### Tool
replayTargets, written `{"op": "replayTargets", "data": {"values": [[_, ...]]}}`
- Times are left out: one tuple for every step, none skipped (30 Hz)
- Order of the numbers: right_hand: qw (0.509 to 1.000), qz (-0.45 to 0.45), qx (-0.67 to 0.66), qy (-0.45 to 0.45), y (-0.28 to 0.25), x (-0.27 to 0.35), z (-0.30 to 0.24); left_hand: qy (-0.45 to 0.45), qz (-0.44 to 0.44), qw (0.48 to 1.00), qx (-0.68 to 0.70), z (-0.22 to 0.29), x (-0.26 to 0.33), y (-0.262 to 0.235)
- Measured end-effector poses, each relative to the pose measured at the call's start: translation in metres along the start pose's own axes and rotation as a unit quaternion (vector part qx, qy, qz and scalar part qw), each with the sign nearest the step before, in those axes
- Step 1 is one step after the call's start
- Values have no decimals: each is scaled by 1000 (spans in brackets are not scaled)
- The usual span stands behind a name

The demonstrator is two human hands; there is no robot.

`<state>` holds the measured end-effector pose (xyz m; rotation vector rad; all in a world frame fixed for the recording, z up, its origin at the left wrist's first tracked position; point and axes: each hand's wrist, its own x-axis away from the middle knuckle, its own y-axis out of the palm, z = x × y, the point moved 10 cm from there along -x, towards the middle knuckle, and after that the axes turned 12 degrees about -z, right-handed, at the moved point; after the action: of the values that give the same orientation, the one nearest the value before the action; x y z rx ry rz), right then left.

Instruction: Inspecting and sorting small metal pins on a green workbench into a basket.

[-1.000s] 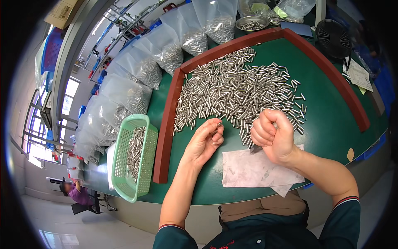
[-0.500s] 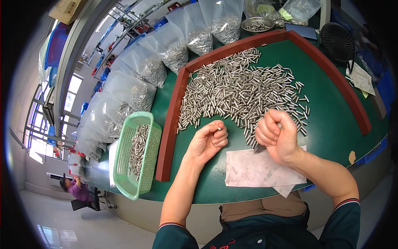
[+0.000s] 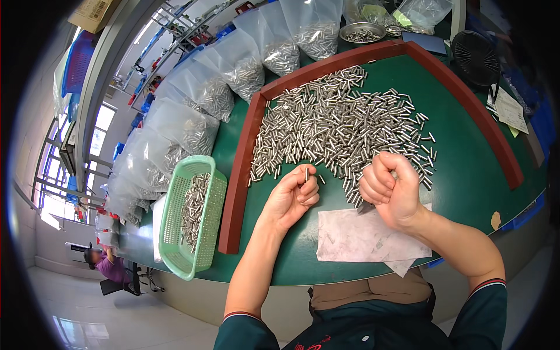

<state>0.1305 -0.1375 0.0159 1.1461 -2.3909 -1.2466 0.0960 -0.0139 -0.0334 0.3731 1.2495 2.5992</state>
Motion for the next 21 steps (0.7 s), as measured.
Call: {"op": "replayTargets", "data": {"values": [[1000,1,1,0,0,0,0,2,6,1000,-12,1,1,-1],[1000,0,0,0,0,1,0,2,7,1000,-13,1,1,1],[1000,1,-13,-7,1,1,-1,0,19,1000,-23,1,1,0],[1000,2,-27,-14,1,1,-2,-3,32,999,-33,1,2,-2],[1000,2,-27,-14,1,1,-2,-3,31,999,-32,2,1,-1],[1000,1,-26,-14,1,0,-2,-4,37,999,-38,2,2,-3],[1000,0,-25,-14,2,0,-1,-5,43,998,-45,2,2,-4],[1000,-1,-26,-14,2,0,-1,-4,43,998,-45,3,3,-4],[1000,-2,-25,-14,2,0,-1,-4,43,998,-49,3,3,-5],[1000,-2,-24,-15,2,0,-1,-3,42,998,-53,3,3,-5],[1000,-2,-24,-14,2,0,-1,-3,42,998,-53,3,3,-4],[1000,0,-11,-8,1,1,-1,6,41,999,-23,3,3,-3],[1000,3,2,-2,0,1,-1,15,40,999,6,3,3,-1],[1000,5,2,-2,-1,1,-1,22,54,998,-6,6,4,-1],[1000,-1,-12,-9,1,1,0,26,60,998,-15,8,6,-4],[1000,-6,-25,-16,2,0,-1,29,66,997,-23,10,8,-8],[1000,-5,-24,-13,2,0,0,30,61,995,-78,12,8,-12],[1000,-3,-24,-14,1,0,0,33,87,981,-169,18,8,-8],[1000,-4,-24,-12,1,0,0,36,112,959,-258,22,8,-2],[1000,-4,-24,-11,0,0,0,42,122,942,-311,25,6,-1],[1000,-2,-25,-9,0,0,1,38,141,906,-398,29,8,1]]}}
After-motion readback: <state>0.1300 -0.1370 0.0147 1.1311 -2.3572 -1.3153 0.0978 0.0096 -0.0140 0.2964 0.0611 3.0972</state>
